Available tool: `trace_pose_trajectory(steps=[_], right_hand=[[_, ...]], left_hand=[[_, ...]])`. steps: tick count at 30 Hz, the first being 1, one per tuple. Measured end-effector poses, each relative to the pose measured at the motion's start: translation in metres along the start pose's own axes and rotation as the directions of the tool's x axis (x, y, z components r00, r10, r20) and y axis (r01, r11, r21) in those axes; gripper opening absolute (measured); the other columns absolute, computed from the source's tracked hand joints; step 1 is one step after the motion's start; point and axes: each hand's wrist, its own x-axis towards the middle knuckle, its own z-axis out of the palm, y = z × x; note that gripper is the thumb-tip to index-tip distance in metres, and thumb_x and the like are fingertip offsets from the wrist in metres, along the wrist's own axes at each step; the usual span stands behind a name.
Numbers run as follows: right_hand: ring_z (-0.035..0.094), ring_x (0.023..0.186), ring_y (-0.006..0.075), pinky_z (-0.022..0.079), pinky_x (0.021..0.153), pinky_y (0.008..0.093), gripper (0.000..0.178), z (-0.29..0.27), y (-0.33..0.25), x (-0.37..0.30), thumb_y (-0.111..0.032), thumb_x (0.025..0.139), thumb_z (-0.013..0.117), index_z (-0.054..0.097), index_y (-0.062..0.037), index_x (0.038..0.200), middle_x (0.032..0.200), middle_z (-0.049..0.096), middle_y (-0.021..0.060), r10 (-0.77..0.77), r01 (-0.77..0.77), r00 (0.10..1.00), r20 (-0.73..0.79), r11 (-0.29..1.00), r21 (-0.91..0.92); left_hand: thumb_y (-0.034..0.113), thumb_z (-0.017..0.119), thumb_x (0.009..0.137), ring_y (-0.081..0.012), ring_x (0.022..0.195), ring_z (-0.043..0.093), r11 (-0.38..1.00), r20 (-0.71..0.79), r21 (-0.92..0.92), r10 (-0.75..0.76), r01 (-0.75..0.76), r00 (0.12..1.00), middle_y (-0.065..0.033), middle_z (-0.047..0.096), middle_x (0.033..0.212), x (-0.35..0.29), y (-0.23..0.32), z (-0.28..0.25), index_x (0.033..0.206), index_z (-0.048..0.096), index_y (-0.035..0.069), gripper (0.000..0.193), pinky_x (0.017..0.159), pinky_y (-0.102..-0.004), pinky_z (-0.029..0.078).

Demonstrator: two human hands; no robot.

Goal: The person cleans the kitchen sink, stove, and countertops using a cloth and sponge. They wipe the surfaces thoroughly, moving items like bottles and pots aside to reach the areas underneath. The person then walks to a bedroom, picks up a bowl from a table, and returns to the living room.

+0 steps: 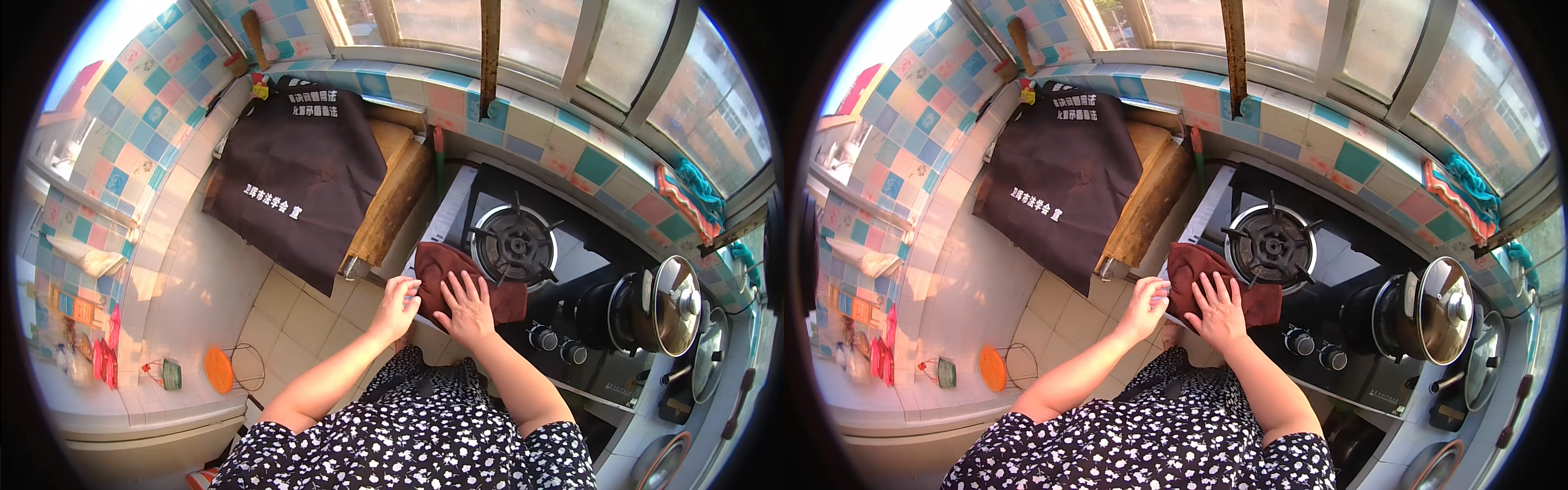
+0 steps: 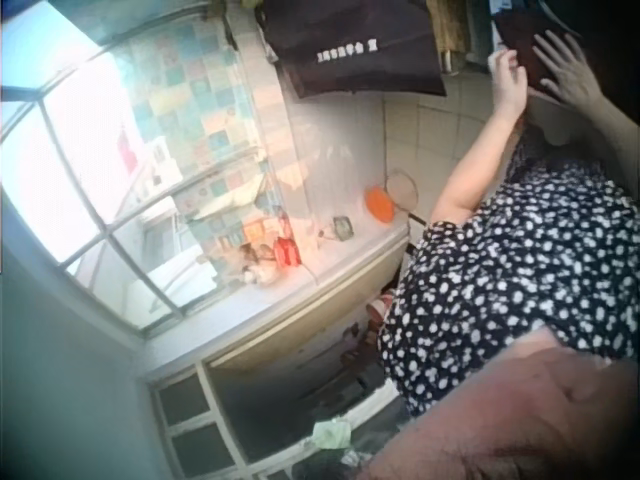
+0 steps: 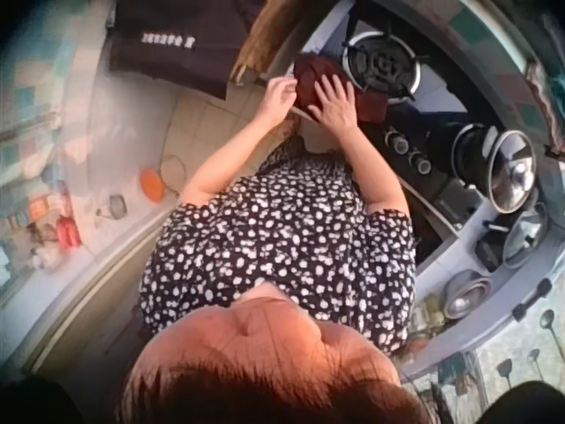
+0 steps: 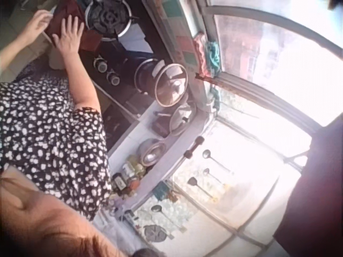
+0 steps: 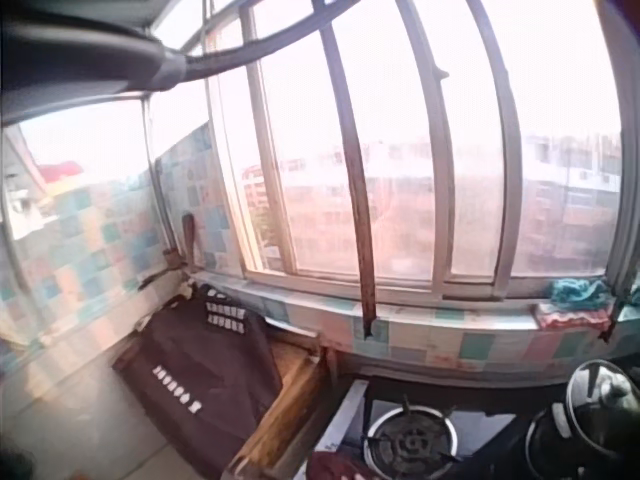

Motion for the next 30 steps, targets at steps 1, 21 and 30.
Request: trace_pose_trajectory(steps=[1, 21, 30], right_hand=[[0.026, 0.14, 0.0289, 0.012, 0.114, 0.0528, 0.064, 0.005, -0.003, 0.015, -0.052, 0.088, 0.052, 0.046, -0.015, 0.14, 0.149, 0.037, 0.0073, 0.047, -0.047, 0.998, -0.032, 0.999, 0.004], [0.038, 0.131, 0.0202, 0.029, 0.109, 0.0481, 0.058, -0.014, -0.009, -0.135, -0.026, 0.074, 0.072, 0.055, -0.0204, 0.128, 0.141, 0.046, -0.0016, 0.492, -0.512, 0.859, -0.142, 0.831, -0.218], [0.057, 0.103, 0.0234, 0.047, 0.09, 0.0396, 0.036, -0.041, 0.012, -0.237, -0.007, 0.075, 0.06, 0.063, -0.0146, 0.11, 0.114, 0.063, 0.0012, 0.668, -0.745, 0.654, -0.356, 0.65, -0.149]], left_hand=[[0.005, 0.056, 0.091, -0.0187, 0.104, 0.058, 1.0, 0.013, -0.003, 0.012, -0.012, 1.0, -0.0094, 0.042, 0.127, 0.007, -0.001, -0.006, 0.124, 0.051, 0.005, 0.034, 0.088, -0.0321, 0.05], [0.005, 0.057, 0.091, -0.0156, 0.092, 0.061, 0.98, 0.534, -0.064, 0.194, -0.189, 0.823, -0.0077, 0.051, 0.116, 0.13, -0.003, -0.016, 0.12, 0.054, 0.002, 0.03, 0.079, -0.0277, 0.05], [0.0, 0.053, 0.091, -0.0147, 0.092, 0.062, 0.984, 0.48, -0.044, 0.172, -0.172, 0.861, -0.0077, 0.051, 0.116, 0.162, -0.033, -0.02, 0.122, 0.053, 0.0, 0.031, 0.083, -0.0266, 0.049]])
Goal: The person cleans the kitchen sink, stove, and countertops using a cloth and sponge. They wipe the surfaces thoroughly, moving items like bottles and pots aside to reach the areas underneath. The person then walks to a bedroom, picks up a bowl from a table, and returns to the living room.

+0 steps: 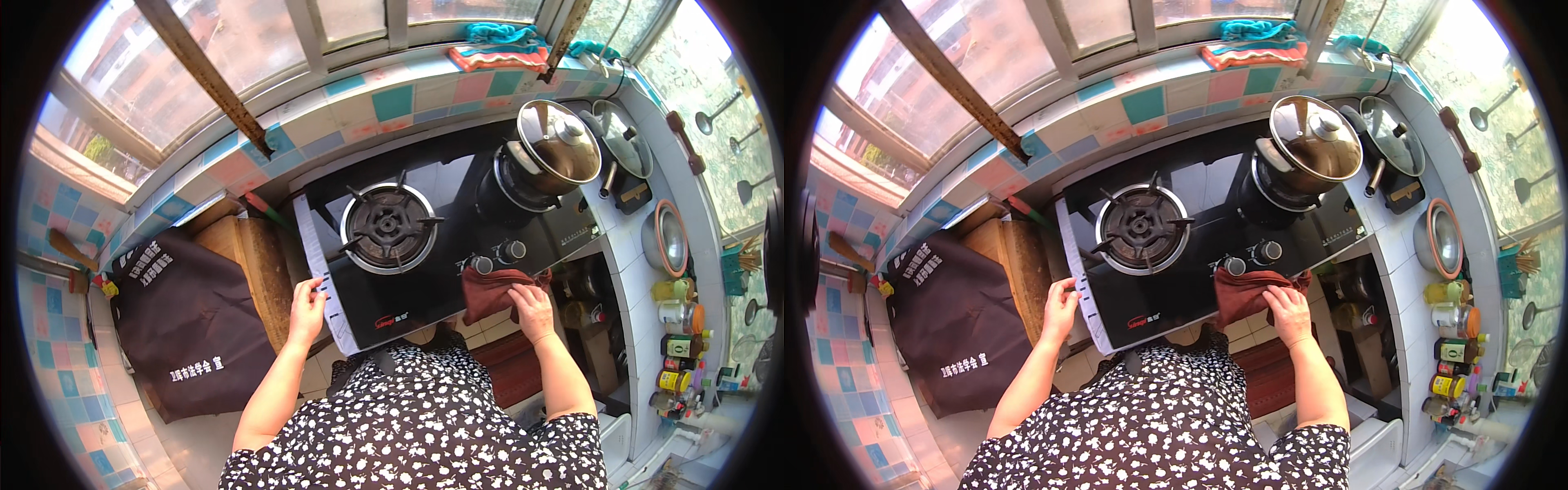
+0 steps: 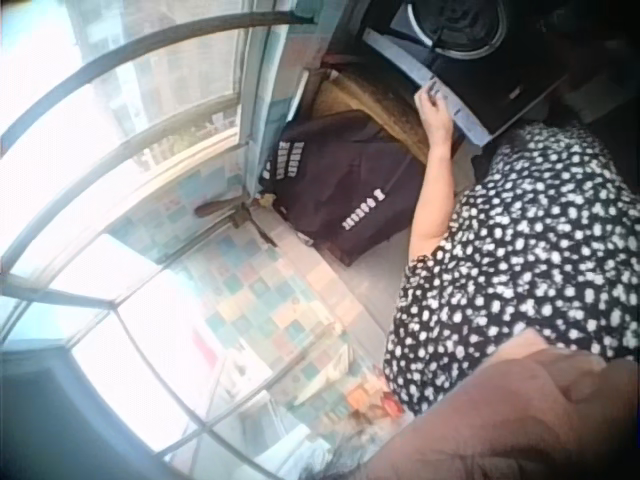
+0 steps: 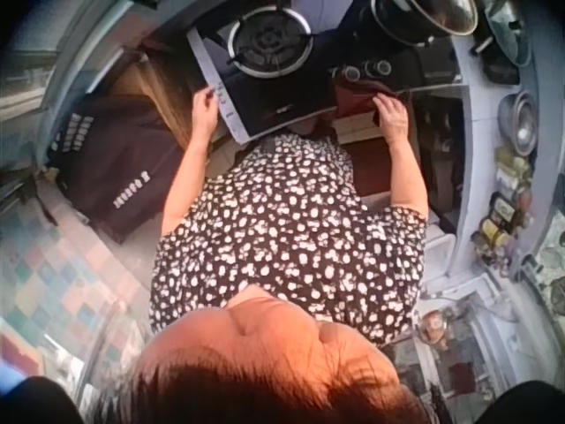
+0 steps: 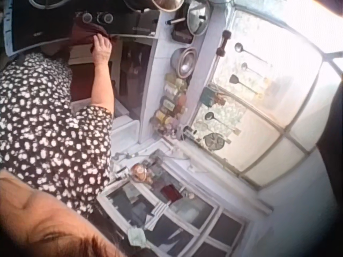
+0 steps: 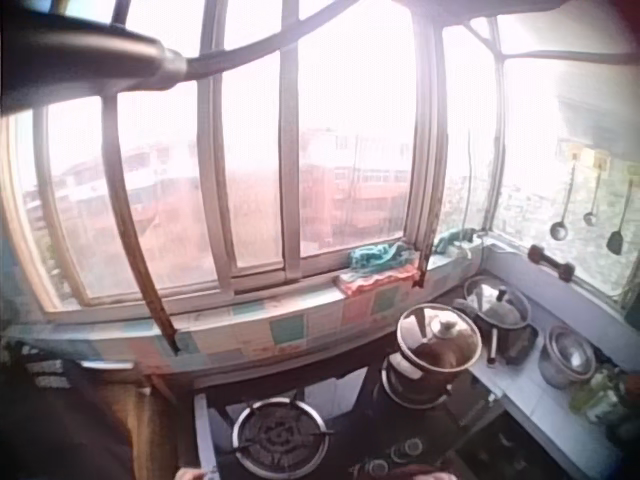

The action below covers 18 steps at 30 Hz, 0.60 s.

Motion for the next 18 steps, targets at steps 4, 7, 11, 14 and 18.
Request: trace_pose_trajectory(steps=[4, 7, 11, 14, 18], right_hand=[[0.059, 0.097, 0.0322, 0.05, 0.083, 0.0399, 0.027, -0.025, 0.054, -0.003, 0.0, 0.083, 0.054, 0.06, -0.0075, 0.108, 0.104, 0.063, 0.0106, 0.413, -0.383, 0.902, -0.128, 0.9, 0.206], [0.057, 0.103, 0.0341, 0.045, 0.092, 0.0399, 0.029, -0.054, 0.081, 0.021, -0.001, 0.086, 0.052, 0.059, -0.0052, 0.113, 0.109, 0.061, 0.0145, 0.551, -0.424, 0.751, -0.363, 0.825, 0.374], [0.047, 0.122, 0.0304, 0.039, 0.104, 0.0393, 0.043, -0.06, 0.107, 0.054, -0.022, 0.088, 0.061, 0.055, -0.0125, 0.13, 0.13, 0.054, 0.0109, 0.325, -0.328, 0.943, 0.064, 0.885, 0.332], [0.028, 0.14, 0.0288, 0.025, 0.115, 0.041, 0.048, -0.018, 0.131, 0.058, -0.037, 0.094, 0.051, 0.051, -0.0155, 0.137, 0.149, 0.037, 0.0096, 0.196, -0.352, 0.858, 0.475, 0.898, 0.264], [0.021, 0.143, 0.0306, 0.017, 0.117, 0.0428, 0.051, -0.009, 0.144, 0.096, -0.04, 0.099, 0.037, 0.048, -0.0104, 0.139, 0.151, 0.034, 0.0139, -0.005, -0.331, 0.81, 0.586, 0.821, 0.466]], left_hand=[[0.002, 0.054, 0.09, -0.0158, 0.086, 0.063, 0.999, -0.061, -0.013, -0.042, 0.041, 0.997, -0.0098, 0.054, 0.112, 0.004, -0.006, 0.01, 0.117, 0.055, -0.002, 0.028, 0.079, -0.0285, 0.051], [0.004, 0.052, 0.091, -0.0128, 0.09, 0.063, 0.997, -0.099, 0.013, -0.068, 0.07, 0.993, -0.0054, 0.055, 0.114, 0.008, -0.004, 0.015, 0.122, 0.054, 0.002, 0.031, 0.076, -0.0254, 0.049], [0.004, 0.053, 0.091, -0.0111, 0.086, 0.058, 0.993, -0.148, 0.074, -0.075, 0.087, 0.986, -0.0052, 0.055, 0.113, 0.025, -0.021, 0.029, 0.123, 0.054, 0.002, 0.032, 0.077, -0.0253, 0.047], [0.004, 0.056, 0.09, -0.012, 0.088, 0.057, 0.963, -0.159, 0.258, -0.035, 0.076, 0.987, -0.0054, 0.054, 0.113, 0.037, 0.01, 0.047, 0.122, 0.055, 0.002, 0.031, 0.08, -0.0259, 0.047], [0.004, 0.057, 0.09, -0.0134, 0.088, 0.058, 0.967, -0.206, 0.235, -0.051, 0.1, 0.977, -0.0065, 0.053, 0.116, 0.037, 0.015, 0.052, 0.121, 0.056, 0.002, 0.031, 0.083, -0.0274, 0.047]])
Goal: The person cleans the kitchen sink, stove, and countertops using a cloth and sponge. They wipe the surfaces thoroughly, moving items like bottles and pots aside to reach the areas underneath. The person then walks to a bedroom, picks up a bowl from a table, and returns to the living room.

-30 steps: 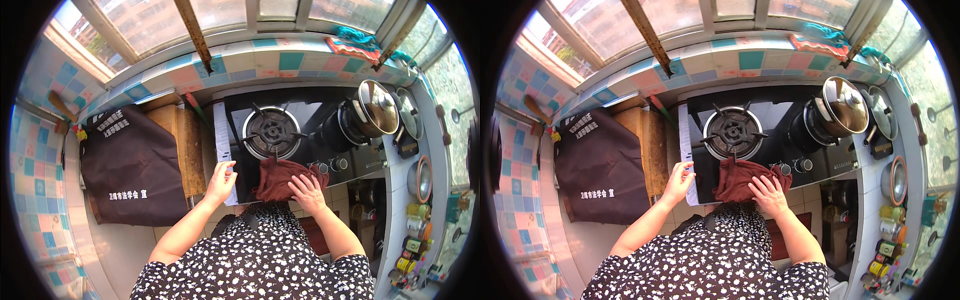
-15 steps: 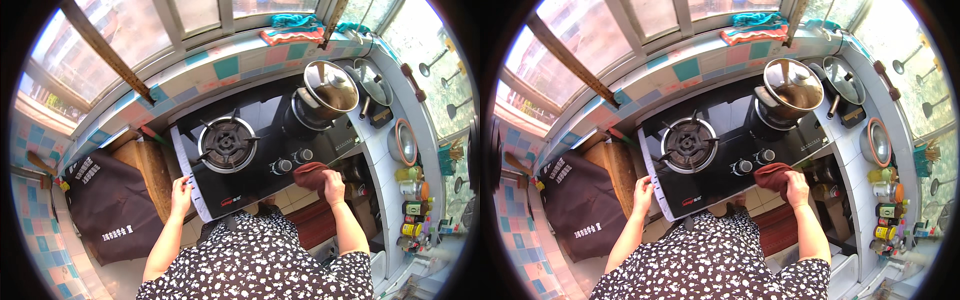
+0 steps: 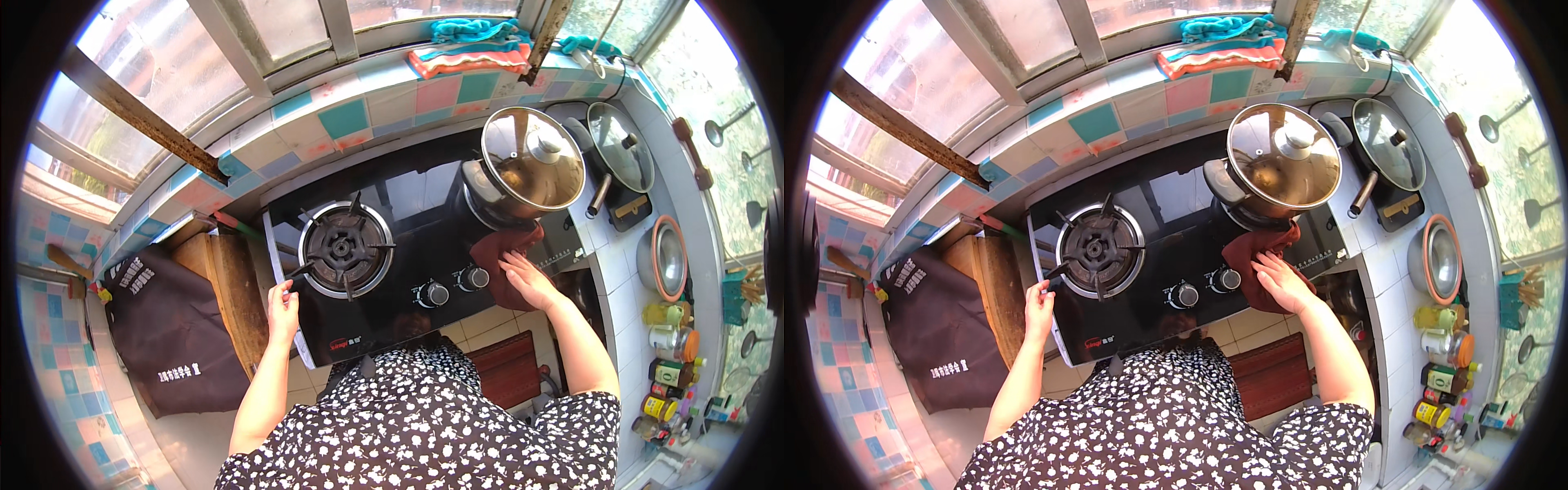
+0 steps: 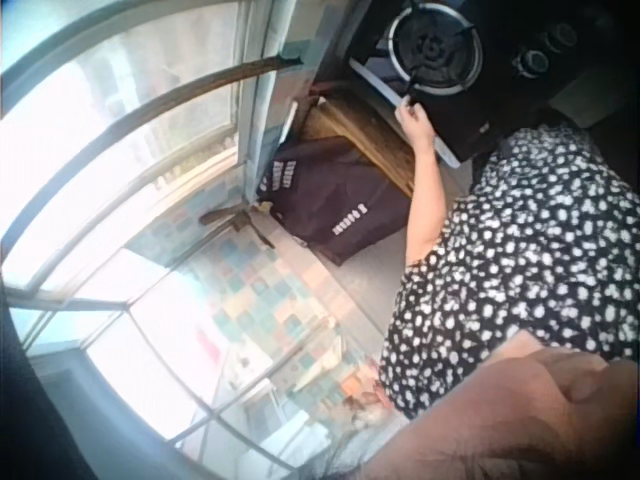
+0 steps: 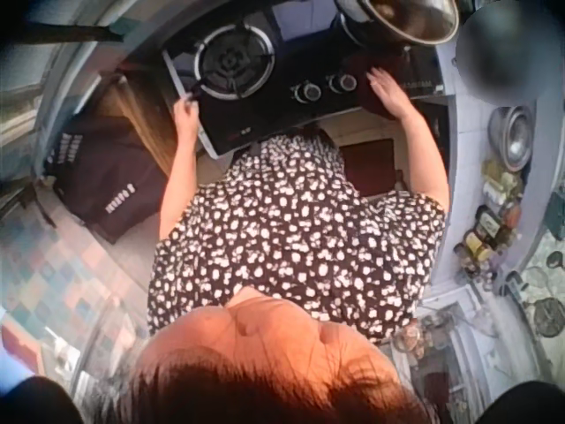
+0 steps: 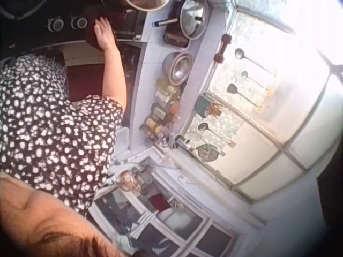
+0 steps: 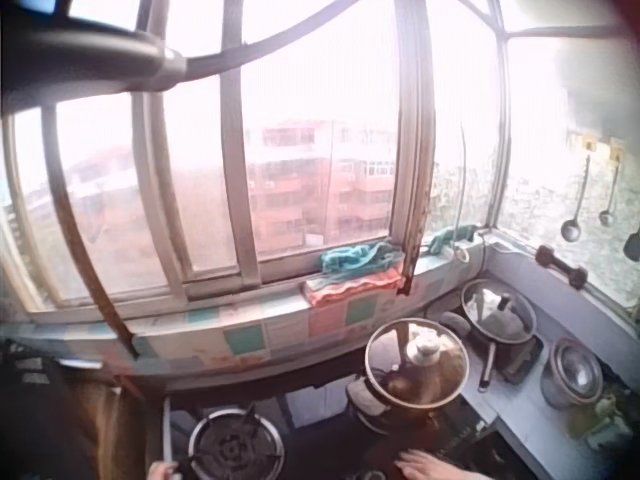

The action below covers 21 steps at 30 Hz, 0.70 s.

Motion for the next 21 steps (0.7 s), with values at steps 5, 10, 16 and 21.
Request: trace_pose_trajectory(steps=[5, 10, 16, 21], right_hand=[[0.023, 0.143, 0.0275, 0.018, 0.117, 0.0382, 0.052, -0.019, -0.015, 0.049, -0.038, 0.101, 0.033, 0.047, -0.0043, 0.138, 0.149, 0.036, 0.0148, -0.103, 0.098, 0.974, 0.204, 0.995, 0.034], [0.021, 0.144, 0.0281, 0.018, 0.116, 0.0469, 0.055, -0.005, -0.066, 0.12, -0.035, 0.096, 0.045, 0.038, -0.0092, 0.144, 0.154, 0.028, 0.0118, -0.216, 0.282, 0.936, 0.279, 0.934, -0.22], [0.017, 0.144, 0.0279, 0.015, 0.117, 0.0473, 0.057, 0.043, -0.105, 0.208, -0.037, 0.093, 0.049, 0.037, -0.0147, 0.144, 0.154, 0.026, 0.0075, -0.344, 0.315, 0.938, 0.032, 0.813, -0.489], [0.015, 0.145, 0.028, 0.015, 0.117, 0.048, 0.054, 0.041, -0.13, 0.273, -0.033, 0.094, 0.05, 0.038, -0.017, 0.144, 0.155, 0.025, 0.0064, -0.388, 0.402, 0.912, 0.137, 0.771, -0.494]], left_hand=[[0.003, 0.056, 0.09, -0.0142, 0.09, 0.06, 0.992, -0.06, -0.082, -0.104, 0.099, 0.993, -0.0074, 0.053, 0.116, -0.009, -0.025, 0.003, 0.122, 0.055, 0.002, 0.032, 0.085, -0.0279, 0.048], [0.003, 0.055, 0.089, -0.0188, 0.103, 0.057, 0.991, -0.116, -0.015, -0.135, 0.134, 0.984, -0.0095, 0.05, 0.118, -0.021, -0.016, 0.0, 0.123, 0.053, 0.003, 0.034, 0.089, -0.0301, 0.048], [0.013, 0.06, 0.087, -0.0367, 0.127, 0.04, 0.981, -0.136, 0.177, -0.059, 0.083, 0.989, -0.0186, 0.041, 0.135, -0.025, -0.014, 0.019, 0.128, 0.045, 0.002, 0.045, 0.106, -0.0418, 0.036], [0.023, 0.054, 0.092, -0.0386, 0.13, 0.04, 0.941, 0.017, 0.286, -0.191, 0.179, 0.981, -0.0222, 0.041, 0.14, -0.017, -0.001, 0.014, 0.144, 0.027, 0.001, 0.063, 0.107, -0.0453, 0.035]])
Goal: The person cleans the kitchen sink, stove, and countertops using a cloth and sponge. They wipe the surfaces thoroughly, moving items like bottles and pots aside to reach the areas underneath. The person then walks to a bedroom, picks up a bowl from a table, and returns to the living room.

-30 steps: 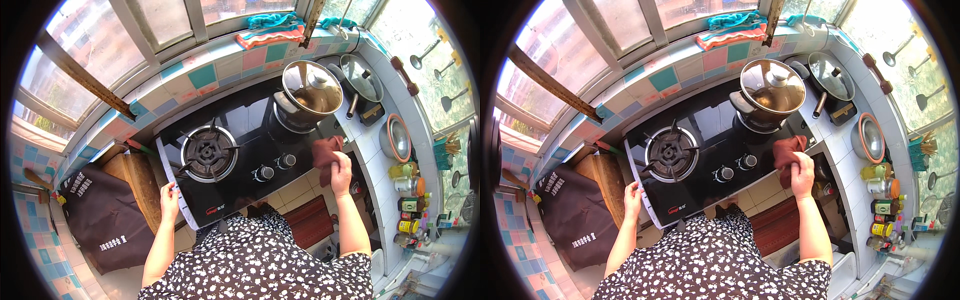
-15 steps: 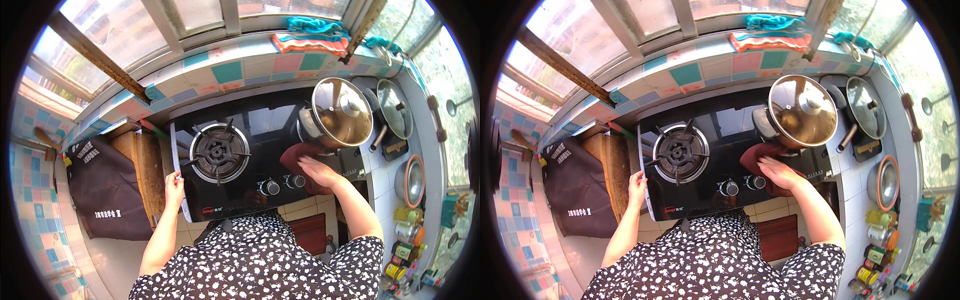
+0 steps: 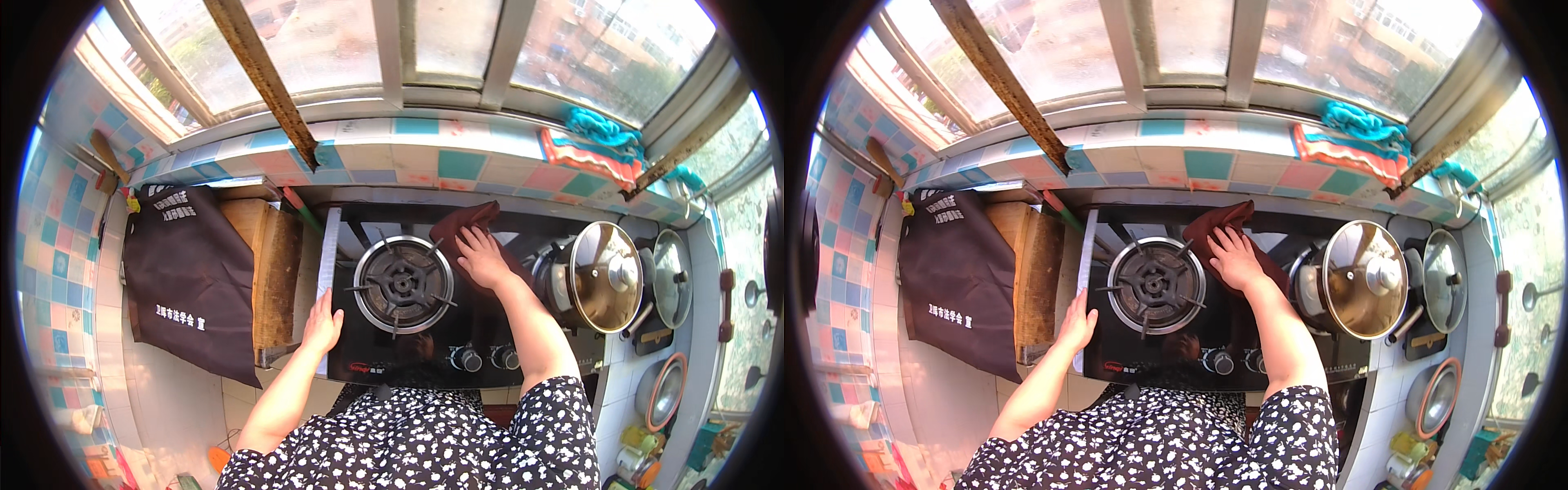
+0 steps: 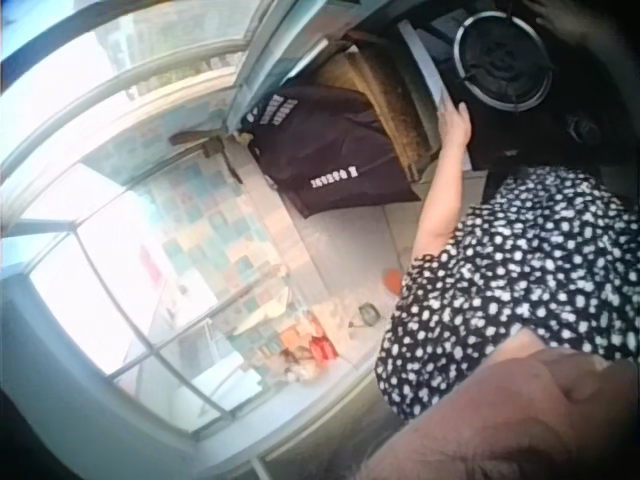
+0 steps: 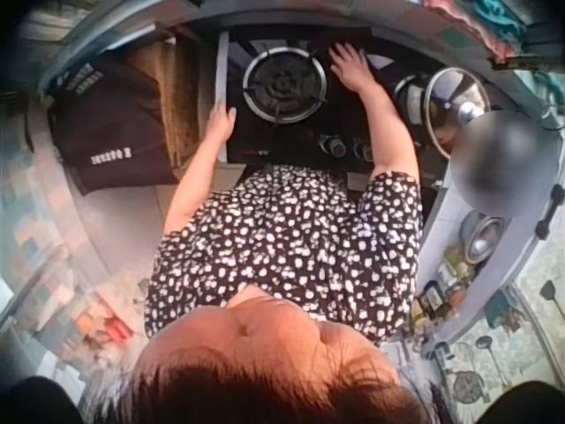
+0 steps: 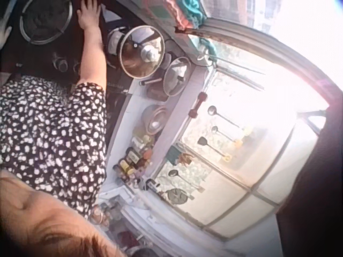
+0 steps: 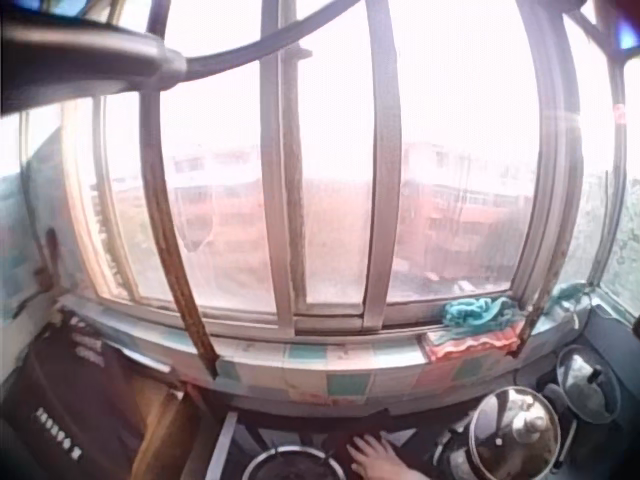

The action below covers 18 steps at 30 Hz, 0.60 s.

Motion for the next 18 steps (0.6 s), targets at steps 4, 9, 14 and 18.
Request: trace_pose_trajectory(steps=[4, 9, 14, 18], right_hand=[[0.015, 0.145, 0.0269, 0.016, 0.117, 0.0474, 0.054, -0.016, -0.003, 0.041, -0.028, 0.094, 0.052, 0.038, -0.0182, 0.144, 0.155, 0.024, 0.0054, -0.114, 0.114, 0.991, 0.065, 0.993, -0.001], [0.014, 0.146, 0.0274, 0.018, 0.117, 0.0478, 0.051, -0.029, -0.019, 0.097, -0.022, 0.093, 0.054, 0.042, -0.0178, 0.142, 0.156, 0.023, 0.006, -0.242, 0.249, 0.952, 0.186, 0.968, -0.014], [0.023, 0.142, 0.0322, 0.026, 0.114, 0.0428, 0.045, -0.036, -0.037, 0.174, -0.018, 0.091, 0.057, 0.049, -0.014, 0.136, 0.156, 0.024, 0.0096, -0.393, 0.363, 0.837, 0.381, 0.919, 0.153], [0.026, 0.141, 0.0337, 0.028, 0.114, 0.0384, 0.045, -0.033, -0.08, 0.213, -0.016, 0.09, 0.059, 0.052, -0.0144, 0.134, 0.156, 0.023, 0.012, -0.518, 0.456, 0.752, 0.407, 0.855, 0.247]], left_hand=[[0.032, 0.049, 0.096, -0.0381, 0.128, 0.043, 0.991, 0.182, 0.101, -0.108, 0.091, 0.977, -0.024, 0.044, 0.139, 0.002, 0.011, -0.019, 0.149, 0.017, 0.003, 0.069, 0.104, -0.0469, 0.038], [0.035, 0.048, 0.096, -0.0379, 0.12, 0.051, 0.981, 0.254, 0.143, -0.162, 0.128, 0.953, -0.0237, 0.049, 0.135, 0.006, 0.019, -0.026, 0.149, 0.014, 0.003, 0.07, 0.1, -0.0467, 0.042], [0.036, 0.048, 0.096, -0.0367, 0.111, 0.057, 0.978, 0.264, 0.157, -0.178, 0.14, 0.948, -0.0207, 0.053, 0.131, 0.008, 0.019, -0.026, 0.15, 0.015, 0.005, 0.07, 0.092, -0.0464, 0.046], [0.037, 0.05, 0.095, -0.0365, 0.106, 0.06, 0.982, 0.212, 0.15, -0.143, 0.113, 0.967, -0.021, 0.054, 0.129, 0.003, 0.011, -0.014, 0.149, 0.016, 0.004, 0.072, 0.089, -0.0458, 0.048]])
